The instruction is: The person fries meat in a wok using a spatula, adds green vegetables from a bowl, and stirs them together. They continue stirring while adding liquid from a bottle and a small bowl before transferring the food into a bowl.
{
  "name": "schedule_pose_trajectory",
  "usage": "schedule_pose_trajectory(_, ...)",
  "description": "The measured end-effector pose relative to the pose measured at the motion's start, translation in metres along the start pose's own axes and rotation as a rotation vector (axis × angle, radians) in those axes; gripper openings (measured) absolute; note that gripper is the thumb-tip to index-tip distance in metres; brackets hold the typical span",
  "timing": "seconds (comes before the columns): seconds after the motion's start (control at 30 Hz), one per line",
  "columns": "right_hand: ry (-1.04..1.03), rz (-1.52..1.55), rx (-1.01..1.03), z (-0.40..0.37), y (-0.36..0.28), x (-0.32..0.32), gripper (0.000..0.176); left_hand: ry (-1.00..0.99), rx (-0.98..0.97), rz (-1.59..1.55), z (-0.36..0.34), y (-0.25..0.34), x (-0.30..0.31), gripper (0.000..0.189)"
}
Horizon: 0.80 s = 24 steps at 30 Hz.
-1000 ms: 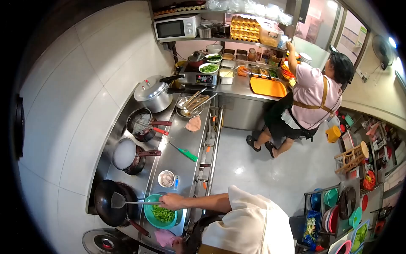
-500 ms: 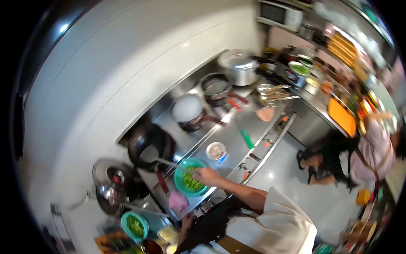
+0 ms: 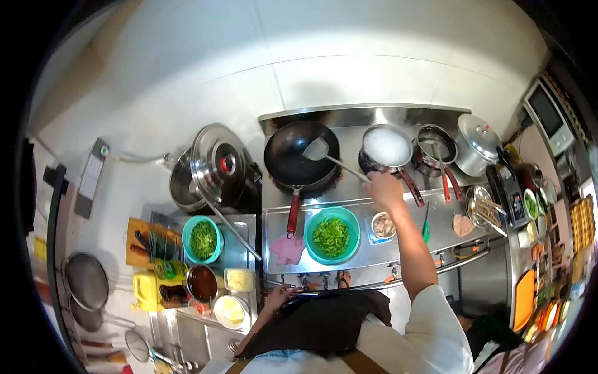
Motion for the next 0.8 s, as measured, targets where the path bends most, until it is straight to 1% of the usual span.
schedule_pose_trajectory(0.03,0.041,-0.058,0.040,0.009,-0.003,0.003,0.029,0.020,0.011,-0.029,-0.005,0.007,-0.001,0.030)
schedule_pose_trajectory(0.1,0.016,-0.079,0.045,0.015,-0.015,0.013,0.031,0.090,0.033,0.089,-0.018,0.013,0.005,0.028)
schedule_pose_trajectory(0.17,0.020,0.106,0.065,0.016,-0.020,0.012,0.028,0.178,-0.102,0.066,-0.017,0.000,0.013,0.024)
schedule_pose_trajectory(0.2,0.024,0.285,0.113,0.018,-0.016,0.001,0.024,0.213,-0.166,0.127,-0.029,0.016,0.016,0.023)
schedule_pose_trajectory(0.23,0.020,0.467,0.154,0.020,-0.012,-0.016,0.020,0.293,-0.150,0.106,-0.040,0.029,0.022,0.025)
schedule_pose_trajectory(0.3,-0.134,0.722,0.032,0.011,0.000,-0.065,0.011,0.389,-0.119,0.106,-0.058,0.048,0.031,0.030)
schedule_pose_trajectory(0.37,-0.336,0.890,-0.026,-0.009,-0.003,-0.112,0.012,0.461,-0.109,0.035,-0.064,0.044,0.042,0.032)
schedule_pose_trajectory(0.4,-0.390,0.912,-0.084,-0.017,-0.007,-0.122,0.013,0.518,-0.116,0.023,-0.069,0.048,0.048,0.034)
schedule_pose_trajectory(0.43,-0.439,0.931,-0.150,-0.027,-0.012,-0.129,0.014,0.542,-0.132,-0.094,-0.069,0.040,0.051,0.031)
schedule_pose_trajectory(0.47,-0.453,0.923,-0.131,-0.034,-0.018,-0.129,0.014,0.653,-0.151,-0.214,-0.074,0.030,0.057,0.027)
schedule_pose_trajectory(0.5,-0.459,0.896,-0.187,-0.039,-0.019,-0.131,0.014,0.761,-0.174,-0.330,-0.083,0.030,0.065,0.027)
schedule_pose_trajectory(0.53,-0.452,0.874,-0.252,-0.042,-0.019,-0.133,0.015,0.829,-0.164,-0.517,-0.093,0.031,0.075,0.028)
schedule_pose_trajectory(0.57,-0.443,0.870,-0.257,-0.045,-0.019,-0.133,0.015,0.879,-0.142,-0.707,-0.103,0.029,0.082,0.034)
schedule_pose_trajectory(0.63,-0.477,0.849,-0.221,-0.052,-0.017,-0.133,0.015,1.242,-0.341,-0.974,-0.121,0.003,0.111,0.046)
schedule_pose_trajectory(0.7,-0.479,0.822,-0.232,-0.059,-0.017,-0.130,0.016,1.487,-0.271,-1.003,-0.158,0.004,0.145,0.058)
schedule_pose_trajectory(0.77,-0.501,0.813,-0.235,-0.065,-0.026,-0.123,0.016,1.642,-0.260,-0.911,-0.177,-0.016,0.179,0.058)
schedule_pose_trajectory(0.8,-0.418,0.675,-0.206,-0.059,-0.013,-0.134,0.019,1.646,-0.349,-0.950,-0.183,-0.011,0.189,0.052)
Point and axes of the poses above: each hand's wrist, its own z-axis towards the middle knuckle, its own x-axis out of the back of the hand, y = z × x, the point moved 8 cm from there along z, towards the middle knuckle, and after that the axes turned 5 degrees about -x, right-handed, at the moved point
